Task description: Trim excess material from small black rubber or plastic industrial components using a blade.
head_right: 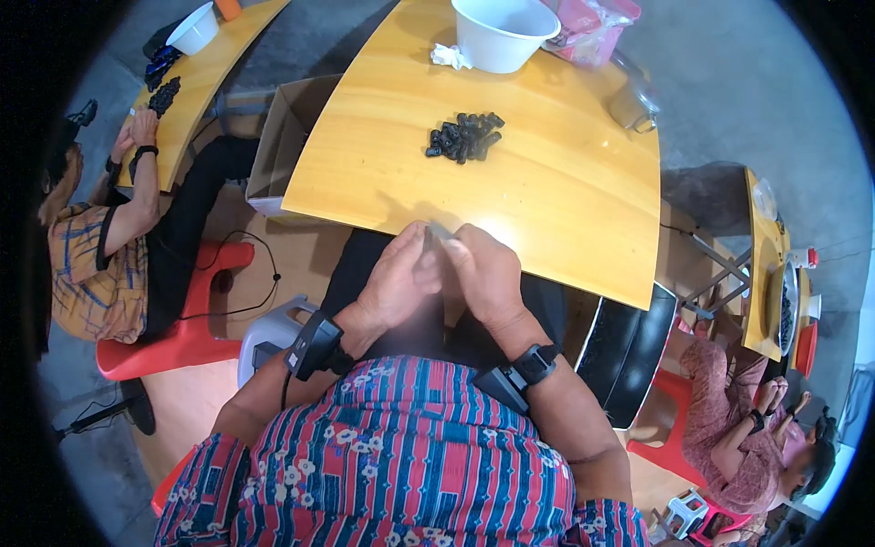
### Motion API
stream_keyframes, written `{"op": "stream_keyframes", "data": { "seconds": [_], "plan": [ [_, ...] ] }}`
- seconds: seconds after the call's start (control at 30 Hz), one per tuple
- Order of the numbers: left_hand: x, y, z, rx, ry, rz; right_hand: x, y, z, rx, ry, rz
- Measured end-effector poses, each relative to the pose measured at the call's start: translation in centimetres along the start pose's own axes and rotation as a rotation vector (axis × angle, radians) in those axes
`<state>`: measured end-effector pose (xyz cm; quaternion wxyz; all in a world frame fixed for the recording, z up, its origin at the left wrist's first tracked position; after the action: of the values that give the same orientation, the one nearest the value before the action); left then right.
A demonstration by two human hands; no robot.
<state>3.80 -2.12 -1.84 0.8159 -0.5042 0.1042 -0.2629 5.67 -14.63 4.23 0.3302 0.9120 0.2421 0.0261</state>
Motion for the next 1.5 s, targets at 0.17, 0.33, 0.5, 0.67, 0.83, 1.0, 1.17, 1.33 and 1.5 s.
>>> {"op": "stream_keyframes", "data": {
  "seconds": [0.17,0.33,0.5,0.67,0.83,1.0,1.17,1.33,1.5],
  "plan": [
    [0.5,-1.2,0.3,-0.229,-0.054,-0.299,-1.3,1.0,-1.7,0.190,0.211,0.222],
    [0.0,-0.5,-0.2,0.128,0.000,0.144,-1.0,-0.1,-1.9,-0.043,0.273,0.214],
    [0.3,-1.0,-0.1,0.085,-0.023,0.152,-1.3,-0.2,-2.2,-0.244,0.298,0.222],
    [0.4,-1.4,0.3,0.097,-0.062,0.218,-1.4,0.1,-3.1,-0.339,0.338,0.229],
    [0.5,-1.3,0.2,0.079,-0.049,0.173,-1.3,0.0,-2.4,-0.181,0.314,0.198],
    [0.4,-1.6,0.5,0.065,-0.052,0.184,-1.2,0.9,-2.6,-0.169,0.294,0.227],
    [0.2,-1.4,0.4,0.068,-0.016,0.209,-0.7,0.6,-1.9,-0.297,0.195,0.136],
    [0.2,-1.4,0.3,0.097,-0.008,0.171,-0.6,0.4,-2.4,-0.378,0.181,0.107],
    [-0.2,-0.7,0.2,0.107,0.006,0.140,-0.5,0.4,-2.6,-0.386,0.195,0.105]
  ]
}}
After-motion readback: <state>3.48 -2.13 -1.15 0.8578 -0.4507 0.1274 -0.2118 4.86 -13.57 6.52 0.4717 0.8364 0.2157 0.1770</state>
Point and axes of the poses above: each hand's wrist, its own x-axis towards the middle knuckle, its own y-axis out of the back of the hand, z = x × y, the point moved 5 cm from there along x, towards the middle knuckle, and after that the axes turned 13 degrees about -z, right-handed, at the moved point
